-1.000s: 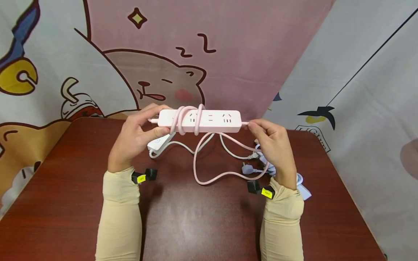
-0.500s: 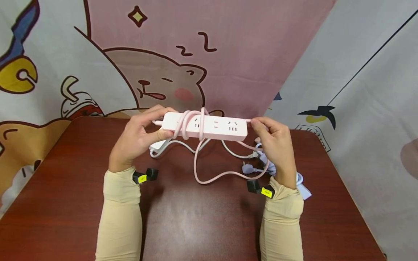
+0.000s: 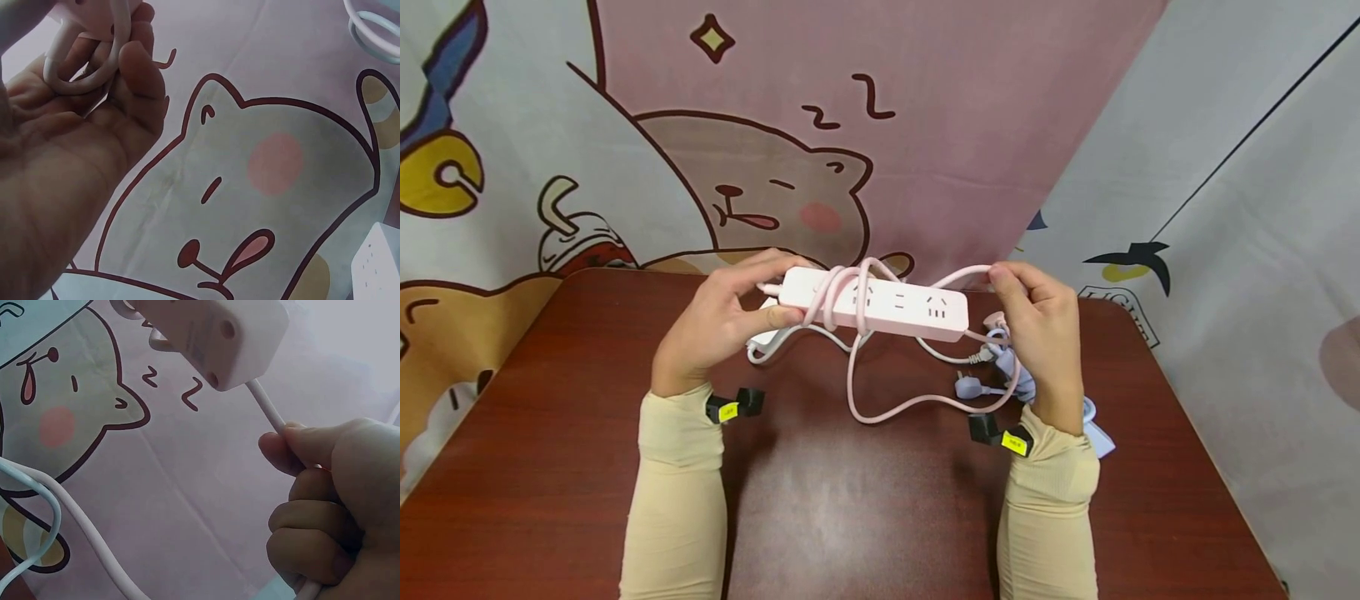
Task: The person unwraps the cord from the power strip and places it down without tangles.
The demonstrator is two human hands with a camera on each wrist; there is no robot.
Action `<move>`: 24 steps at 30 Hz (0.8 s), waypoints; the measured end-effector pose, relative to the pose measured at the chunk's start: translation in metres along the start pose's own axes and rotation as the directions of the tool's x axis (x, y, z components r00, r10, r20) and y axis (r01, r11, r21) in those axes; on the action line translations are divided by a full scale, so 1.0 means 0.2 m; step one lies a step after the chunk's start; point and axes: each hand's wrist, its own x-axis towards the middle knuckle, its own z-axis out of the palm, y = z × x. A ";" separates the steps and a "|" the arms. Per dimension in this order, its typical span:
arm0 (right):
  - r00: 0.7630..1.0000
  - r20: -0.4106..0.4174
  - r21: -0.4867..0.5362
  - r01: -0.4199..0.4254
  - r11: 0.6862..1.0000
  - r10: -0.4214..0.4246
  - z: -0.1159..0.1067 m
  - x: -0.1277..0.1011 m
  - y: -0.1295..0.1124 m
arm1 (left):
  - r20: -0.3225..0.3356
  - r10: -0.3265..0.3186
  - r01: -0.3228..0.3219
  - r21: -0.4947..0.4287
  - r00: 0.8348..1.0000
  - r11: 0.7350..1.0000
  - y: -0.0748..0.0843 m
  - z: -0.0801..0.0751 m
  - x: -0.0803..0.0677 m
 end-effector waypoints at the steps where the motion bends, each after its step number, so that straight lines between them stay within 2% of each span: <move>1: 1.000 -0.005 0.000 0.004 1.000 -0.004 0.00 0.00 0.00 | 0.004 0.000 0.000 0.004 1.000 1.000 0.00 0.00 0.00; 11: 0.998 -0.067 0.034 0.008 0.999 -0.006 0.00 0.00 -0.01 | 0.039 -0.003 0.002 0.011 0.999 1.000 -0.01 0.00 -0.01; 16: 0.996 -0.087 0.046 0.012 0.999 -0.008 -0.01 0.00 -0.01 | 0.045 -0.018 0.016 0.047 0.999 0.999 -0.01 -0.01 -0.01; 19: 0.997 -0.078 0.142 0.005 0.990 0.006 -0.01 0.00 -0.01 | 0.043 -0.035 0.032 0.066 0.998 0.997 -0.02 -0.01 -0.01; 24: 0.999 -0.026 0.387 -0.010 0.922 0.022 -0.01 0.00 -0.02 | 0.020 -0.067 0.066 0.069 0.998 0.995 -0.02 -0.02 -0.01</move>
